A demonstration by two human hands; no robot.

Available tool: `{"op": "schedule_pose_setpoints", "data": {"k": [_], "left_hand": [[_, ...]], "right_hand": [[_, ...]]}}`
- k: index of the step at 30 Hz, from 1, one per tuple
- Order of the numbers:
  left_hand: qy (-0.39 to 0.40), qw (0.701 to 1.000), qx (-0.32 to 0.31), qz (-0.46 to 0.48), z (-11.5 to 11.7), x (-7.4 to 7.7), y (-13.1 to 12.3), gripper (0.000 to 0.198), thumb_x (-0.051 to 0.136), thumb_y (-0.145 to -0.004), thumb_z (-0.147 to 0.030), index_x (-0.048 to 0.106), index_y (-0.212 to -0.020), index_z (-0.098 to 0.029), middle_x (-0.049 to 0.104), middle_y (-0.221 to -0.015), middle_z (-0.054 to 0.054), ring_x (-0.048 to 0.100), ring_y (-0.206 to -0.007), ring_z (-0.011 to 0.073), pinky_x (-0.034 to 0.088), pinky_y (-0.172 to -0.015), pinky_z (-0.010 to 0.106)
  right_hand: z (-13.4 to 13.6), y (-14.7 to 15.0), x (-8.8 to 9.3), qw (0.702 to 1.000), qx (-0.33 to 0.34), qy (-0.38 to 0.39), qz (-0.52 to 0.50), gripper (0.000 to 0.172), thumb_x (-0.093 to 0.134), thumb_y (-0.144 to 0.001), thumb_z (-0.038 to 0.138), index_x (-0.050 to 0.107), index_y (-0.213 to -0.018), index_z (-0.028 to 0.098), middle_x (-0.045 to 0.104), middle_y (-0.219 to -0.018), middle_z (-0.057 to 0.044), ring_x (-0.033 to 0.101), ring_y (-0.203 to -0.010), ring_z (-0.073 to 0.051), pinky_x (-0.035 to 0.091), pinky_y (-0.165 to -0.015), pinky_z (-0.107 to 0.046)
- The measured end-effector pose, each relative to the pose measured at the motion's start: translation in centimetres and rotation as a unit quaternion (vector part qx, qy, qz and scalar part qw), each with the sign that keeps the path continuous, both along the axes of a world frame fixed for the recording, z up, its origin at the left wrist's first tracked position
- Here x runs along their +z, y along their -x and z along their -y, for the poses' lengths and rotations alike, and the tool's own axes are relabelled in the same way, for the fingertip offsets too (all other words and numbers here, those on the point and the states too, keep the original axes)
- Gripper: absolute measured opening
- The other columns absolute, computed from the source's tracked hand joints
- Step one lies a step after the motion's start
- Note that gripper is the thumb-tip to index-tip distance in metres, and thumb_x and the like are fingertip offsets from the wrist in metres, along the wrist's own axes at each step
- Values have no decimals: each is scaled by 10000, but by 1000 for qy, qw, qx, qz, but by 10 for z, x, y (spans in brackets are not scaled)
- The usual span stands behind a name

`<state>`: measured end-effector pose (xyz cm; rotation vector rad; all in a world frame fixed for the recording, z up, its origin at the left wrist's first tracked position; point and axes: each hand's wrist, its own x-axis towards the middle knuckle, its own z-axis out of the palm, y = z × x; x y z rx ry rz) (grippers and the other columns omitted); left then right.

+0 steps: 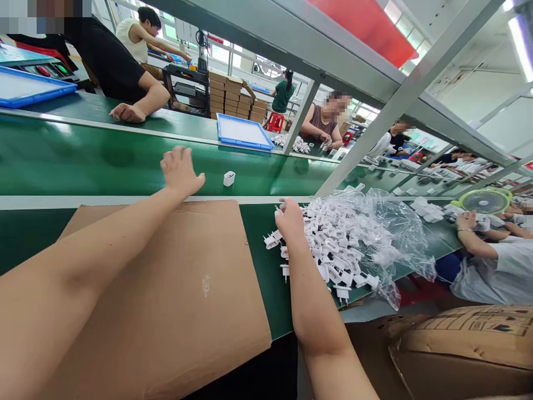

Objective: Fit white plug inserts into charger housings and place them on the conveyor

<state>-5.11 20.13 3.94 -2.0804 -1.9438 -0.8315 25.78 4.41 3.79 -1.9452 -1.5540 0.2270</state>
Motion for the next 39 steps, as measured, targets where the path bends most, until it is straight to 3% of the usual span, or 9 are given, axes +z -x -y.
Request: {"op": "schedule_pose_setpoints", "data": {"k": [2,4,8,11,17,21,24,30,39], "left_hand": [[23,991,-128,-39,-4,-3,-23,816,621,-873,-350,288,-1594,-162,282,-1650,135,273,-1479,361,268,-1202,468],[106,970,-203,-81,-13,-6,-42,922,621,-834,-240,177,-1641,-186,157,-1702,108,193,-1524,370,290,-1199,450],[259,933,-223,-117,-29,-2,-60,905,602,-775,-147,283,-1620,-213,194,-1686,129,402,-1427,369,453,-1063,396],[254,936,-213,-121,-28,11,-58,703,613,-806,-231,483,-1494,-162,398,-1539,186,607,-1182,327,500,-979,384],[152,950,-258,-87,39,27,-46,564,722,-764,-672,683,-1045,-184,584,-1141,98,638,-928,257,499,-812,326],[141,946,-289,-38,113,5,-37,544,715,-763,-726,627,-812,-192,590,-945,65,587,-722,203,429,-638,331],[140,943,-299,40,147,-16,-30,523,744,-743,-710,626,-803,-204,590,-902,57,581,-715,204,424,-627,332],[233,886,-306,261,159,-38,-21,436,751,-764,-611,716,-984,-236,662,-805,15,598,-678,191,457,-618,306],[226,859,-344,304,156,-44,-21,319,761,-774,-509,713,-904,-222,679,-839,10,594,-689,183,460,-627,302]], "right_hand": [[-2,7,0,981,35,-56,-182,519,614,-782,93,623,-1292,182,663,-1236,-106,675,-1008,-209,549,-985,-398],[-3,17,1,918,64,-31,-390,412,673,-762,114,672,-1168,184,696,-1144,-81,697,-966,-202,572,-985,-415],[0,32,6,754,147,46,-638,279,828,-690,135,697,-932,178,728,-1004,-54,718,-974,-212,566,-1042,-417],[4,35,9,719,178,64,-669,324,905,-635,165,702,-888,177,727,-961,-36,717,-979,-202,552,-1068,-395],[10,41,9,777,168,35,-606,421,950,-530,281,723,-868,175,739,-917,-32,719,-928,-218,575,-992,-421],[19,58,7,873,177,-77,-448,299,860,-663,334,718,-893,207,760,-955,-33,716,-955,-217,572,-971,-397],[26,71,3,908,208,-103,-348,218,788,-768,351,705,-924,224,762,-967,-27,720,-936,-201,578,-935,-357],[31,88,-7,937,282,-95,-185,296,624,-893,244,700,-1179,260,752,-1133,-18,700,-1062,-183,538,-1002,-324],[31,99,-3,946,316,-74,8,386,499,-855,67,710,-1118,256,723,-1174,-5,669,-1051,-178,506,-924,-262]]}}
